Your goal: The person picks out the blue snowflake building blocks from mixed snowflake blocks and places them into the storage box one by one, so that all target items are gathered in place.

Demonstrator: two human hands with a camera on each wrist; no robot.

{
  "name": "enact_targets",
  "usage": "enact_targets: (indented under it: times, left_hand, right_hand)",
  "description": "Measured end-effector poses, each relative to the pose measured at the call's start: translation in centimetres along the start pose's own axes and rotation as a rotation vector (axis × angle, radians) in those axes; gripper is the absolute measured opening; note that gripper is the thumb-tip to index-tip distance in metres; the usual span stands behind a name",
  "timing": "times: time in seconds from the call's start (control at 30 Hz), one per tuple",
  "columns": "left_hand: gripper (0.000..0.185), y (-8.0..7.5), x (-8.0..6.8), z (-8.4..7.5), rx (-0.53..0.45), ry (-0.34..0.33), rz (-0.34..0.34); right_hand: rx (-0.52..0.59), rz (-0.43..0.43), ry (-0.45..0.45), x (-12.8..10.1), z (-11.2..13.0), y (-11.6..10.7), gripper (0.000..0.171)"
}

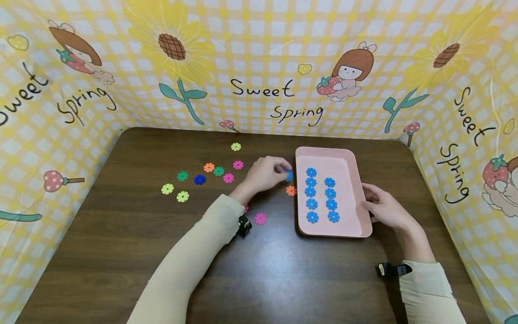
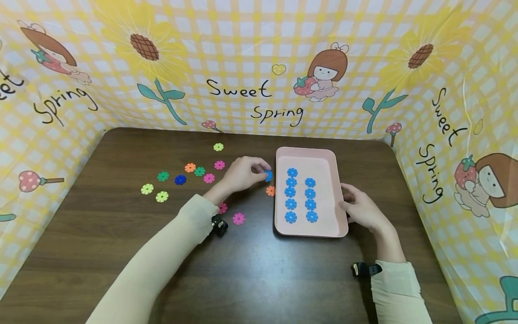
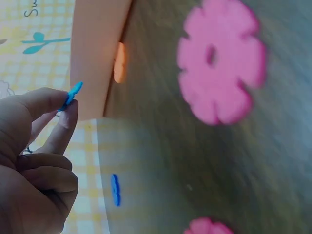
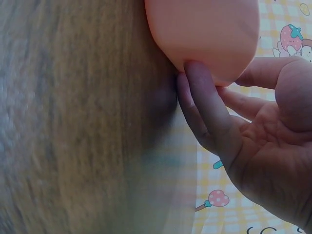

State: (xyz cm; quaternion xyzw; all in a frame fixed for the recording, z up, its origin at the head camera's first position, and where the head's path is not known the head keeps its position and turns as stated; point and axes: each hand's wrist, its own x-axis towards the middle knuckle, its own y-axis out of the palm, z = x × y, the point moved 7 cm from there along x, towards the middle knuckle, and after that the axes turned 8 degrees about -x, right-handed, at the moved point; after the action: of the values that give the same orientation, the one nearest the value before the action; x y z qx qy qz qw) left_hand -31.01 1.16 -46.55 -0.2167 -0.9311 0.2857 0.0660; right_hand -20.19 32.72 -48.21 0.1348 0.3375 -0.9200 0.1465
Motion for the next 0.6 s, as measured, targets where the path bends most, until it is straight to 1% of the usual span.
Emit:
enact_targets:
  times: [0.17, 0.33, 0.6]
  left_hand:
    - [0.012, 0.2, 0.7, -1.2, -0.041, 0.047, -0.048]
    - [0.014, 0.7, 1.5, -2.1, -0.059, 0.057, -0.073]
    - [0.019, 2.6, 3.2, -3.8, -0.090, 0.052, -0.059]
  right_hand:
    - [0.005, -0.003, 0.005, 0.1, -0.2, 0.0, 0.064]
    - [0.016, -0.005, 0.007, 0.2, -0.4, -0.2, 0.063]
    - [0.043, 0.002, 0.003, 0.2, -0.5, -0.2, 0.064]
